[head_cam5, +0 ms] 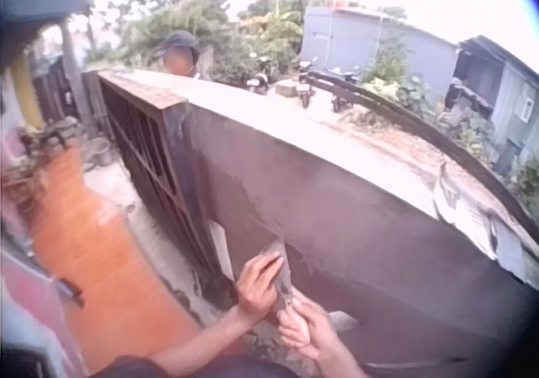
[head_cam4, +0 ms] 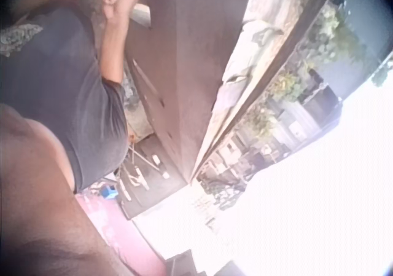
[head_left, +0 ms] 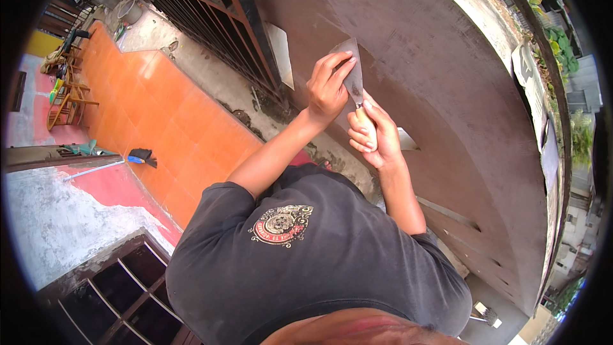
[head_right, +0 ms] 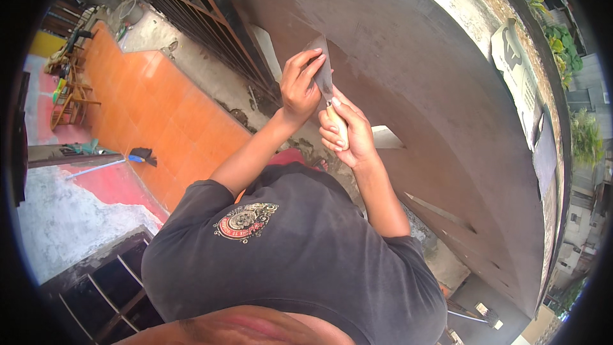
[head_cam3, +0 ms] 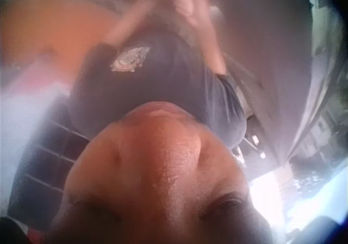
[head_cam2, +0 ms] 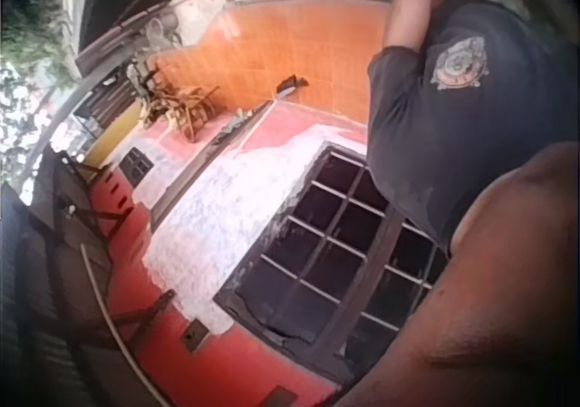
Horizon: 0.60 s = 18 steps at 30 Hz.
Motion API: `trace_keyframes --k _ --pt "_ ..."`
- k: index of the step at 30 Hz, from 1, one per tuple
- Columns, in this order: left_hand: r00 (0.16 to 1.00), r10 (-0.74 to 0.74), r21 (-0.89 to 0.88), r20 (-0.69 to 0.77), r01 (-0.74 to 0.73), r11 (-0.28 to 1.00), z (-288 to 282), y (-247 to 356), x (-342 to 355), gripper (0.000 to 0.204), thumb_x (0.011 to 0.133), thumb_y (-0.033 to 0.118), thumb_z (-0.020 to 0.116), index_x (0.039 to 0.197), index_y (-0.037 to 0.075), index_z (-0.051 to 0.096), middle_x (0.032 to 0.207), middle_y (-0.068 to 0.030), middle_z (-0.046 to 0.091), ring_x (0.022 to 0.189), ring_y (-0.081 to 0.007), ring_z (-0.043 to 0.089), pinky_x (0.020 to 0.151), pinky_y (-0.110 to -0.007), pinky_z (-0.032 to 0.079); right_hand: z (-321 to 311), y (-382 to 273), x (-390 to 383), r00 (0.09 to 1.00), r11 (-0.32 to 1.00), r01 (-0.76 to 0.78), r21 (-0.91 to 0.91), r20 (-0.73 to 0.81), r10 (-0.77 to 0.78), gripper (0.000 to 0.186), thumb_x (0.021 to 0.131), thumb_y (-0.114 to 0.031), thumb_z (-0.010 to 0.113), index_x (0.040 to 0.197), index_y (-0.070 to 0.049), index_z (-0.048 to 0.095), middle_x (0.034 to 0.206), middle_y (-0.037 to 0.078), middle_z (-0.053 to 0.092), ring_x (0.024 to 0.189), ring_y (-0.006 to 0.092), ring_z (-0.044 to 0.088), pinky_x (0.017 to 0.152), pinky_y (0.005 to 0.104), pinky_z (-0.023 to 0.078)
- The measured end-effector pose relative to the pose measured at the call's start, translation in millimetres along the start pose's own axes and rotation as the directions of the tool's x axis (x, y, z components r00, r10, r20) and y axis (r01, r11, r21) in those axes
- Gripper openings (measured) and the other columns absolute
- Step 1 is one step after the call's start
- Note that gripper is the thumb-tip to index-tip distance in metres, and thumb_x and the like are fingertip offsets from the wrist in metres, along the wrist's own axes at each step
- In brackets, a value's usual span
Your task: The person uses a trowel to apply and smooth plaster onto a wall surface. They repeatedly scoop material from a hawk and spread it evenly across the wall, working in sections.
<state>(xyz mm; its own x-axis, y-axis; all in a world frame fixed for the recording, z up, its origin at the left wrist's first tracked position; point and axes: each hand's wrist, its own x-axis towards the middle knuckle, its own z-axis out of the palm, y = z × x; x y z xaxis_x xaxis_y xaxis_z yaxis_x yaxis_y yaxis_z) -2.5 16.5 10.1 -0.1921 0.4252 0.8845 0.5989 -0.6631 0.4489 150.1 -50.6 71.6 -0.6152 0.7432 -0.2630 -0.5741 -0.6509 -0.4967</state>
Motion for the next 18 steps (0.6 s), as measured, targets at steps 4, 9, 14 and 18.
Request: trace_keyframes --k 4,9,14,18 --pt "0.998 -0.035 -0.005 0.05 0.035 0.999 0 -6 10 0.046 0.067 -0.018 0.063 0.108 0.0 0.074 0.12 -0.012 0.072 0.109 -0.0328 0.07 0.087 -0.039 0.061 10 -10 12 0.99 0.997 -0.016 -0.07 -0.138 0.006 0.054 0.11 -0.021 0.045 0.162 -0.014 0.032 0.065 0.001 0.041 0.041 0.007 0.032 0.036 0.0213 0.03" --pt "0.992 -0.075 -0.007 0.103 0.076 0.997 -12 -22 25 0.043 0.064 -0.018 0.065 0.103 -0.004 0.074 0.117 -0.0157 0.074 0.111 -0.0358 0.07 0.095 -0.041 0.059 24 0 27 0.993 0.996 0.013 -0.088 -0.114 -0.023 0.054 0.11 -0.019 0.047 0.162 -0.015 0.033 0.064 0.0 0.042 0.041 0.0064 0.033 0.036 0.0204 0.03" --pt "0.986 0.03 -0.069 0.162 -0.019 0.997 -21 -37 35 0.044 0.064 -0.017 0.066 0.105 -0.004 0.074 0.118 -0.016 0.074 0.111 -0.0352 0.07 0.093 -0.041 0.059 32 6 37 0.988 0.997 0.026 -0.078 -0.152 -0.037 0.055 0.11 -0.02 0.048 0.162 -0.015 0.032 0.063 0.0 0.042 0.041 0.0063 0.034 0.035 0.0213 0.031" --pt "0.99 0.03 -0.094 0.136 -0.018 0.995 -21 -40 40 0.047 0.062 -0.018 0.065 0.105 -0.004 0.075 0.117 -0.0163 0.074 0.11 -0.0355 0.07 0.093 -0.041 0.059 35 11 41 0.979 0.997 0.065 -0.038 -0.192 -0.071 0.055 0.11 -0.019 0.047 0.163 -0.016 0.032 0.062 0.001 0.042 0.04 0.0065 0.033 0.035 0.0214 0.031"
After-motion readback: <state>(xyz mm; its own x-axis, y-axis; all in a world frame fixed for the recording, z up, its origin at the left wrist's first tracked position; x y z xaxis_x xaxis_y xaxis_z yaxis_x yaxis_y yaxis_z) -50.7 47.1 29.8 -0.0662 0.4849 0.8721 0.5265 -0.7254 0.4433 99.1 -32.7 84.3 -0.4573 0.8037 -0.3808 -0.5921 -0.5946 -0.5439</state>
